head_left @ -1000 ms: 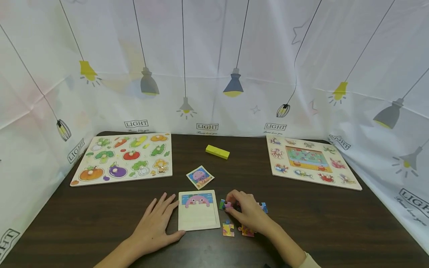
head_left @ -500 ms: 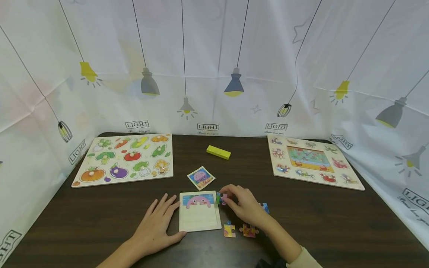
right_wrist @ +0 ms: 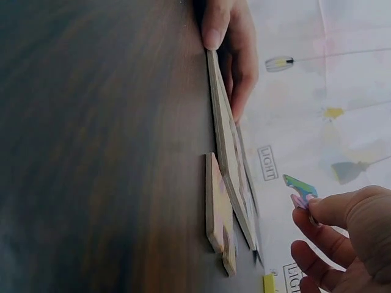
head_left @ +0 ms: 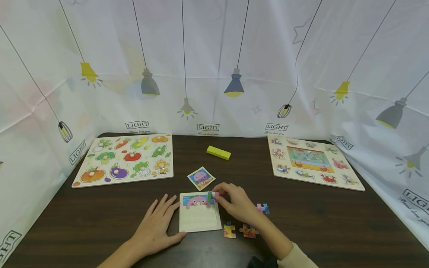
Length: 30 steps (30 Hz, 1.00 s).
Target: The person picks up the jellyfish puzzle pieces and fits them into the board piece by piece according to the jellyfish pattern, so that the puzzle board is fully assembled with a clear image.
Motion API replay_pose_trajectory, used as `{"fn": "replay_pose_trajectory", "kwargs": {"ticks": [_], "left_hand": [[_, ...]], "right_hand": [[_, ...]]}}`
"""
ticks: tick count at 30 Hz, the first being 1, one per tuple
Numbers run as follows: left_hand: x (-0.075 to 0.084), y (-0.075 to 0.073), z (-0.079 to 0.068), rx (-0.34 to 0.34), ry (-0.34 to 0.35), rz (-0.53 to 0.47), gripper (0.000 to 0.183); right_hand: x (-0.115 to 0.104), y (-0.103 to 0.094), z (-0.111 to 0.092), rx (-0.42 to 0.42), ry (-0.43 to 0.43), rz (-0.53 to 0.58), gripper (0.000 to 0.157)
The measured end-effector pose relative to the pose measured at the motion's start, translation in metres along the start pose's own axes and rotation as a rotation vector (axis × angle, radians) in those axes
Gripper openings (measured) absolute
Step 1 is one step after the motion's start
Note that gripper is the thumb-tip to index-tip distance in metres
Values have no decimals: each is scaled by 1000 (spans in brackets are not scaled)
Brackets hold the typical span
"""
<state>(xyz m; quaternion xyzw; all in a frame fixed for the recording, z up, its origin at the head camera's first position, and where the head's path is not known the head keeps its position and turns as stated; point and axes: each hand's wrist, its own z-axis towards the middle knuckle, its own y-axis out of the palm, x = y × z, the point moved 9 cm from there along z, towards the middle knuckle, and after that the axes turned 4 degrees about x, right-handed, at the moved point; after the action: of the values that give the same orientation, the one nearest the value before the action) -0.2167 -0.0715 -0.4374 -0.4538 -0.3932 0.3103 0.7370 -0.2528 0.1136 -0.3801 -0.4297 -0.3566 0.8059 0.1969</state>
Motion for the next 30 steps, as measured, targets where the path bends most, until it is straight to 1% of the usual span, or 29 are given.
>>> {"fn": "replay_pose_trajectory", "kwargs": {"ticks": [4,12,18,25,30], "left_hand": [[0,0,0,1,1,5,83],[0,-2,0,30,15,9,83],[0,-1,0,14,12,15,83],[0,-1,0,16,21,0,83],[-1,0,0,12,16,-13,82]], "right_hand": [[-5,4,4,-7,-5,7,15],[-14,14,13,-24,2,52,13],[-16,26,17,-53,-3,58,13],[-21,41,22,-93,-40,79,15],[-23,53,21,-118,-76,59,15]]}}
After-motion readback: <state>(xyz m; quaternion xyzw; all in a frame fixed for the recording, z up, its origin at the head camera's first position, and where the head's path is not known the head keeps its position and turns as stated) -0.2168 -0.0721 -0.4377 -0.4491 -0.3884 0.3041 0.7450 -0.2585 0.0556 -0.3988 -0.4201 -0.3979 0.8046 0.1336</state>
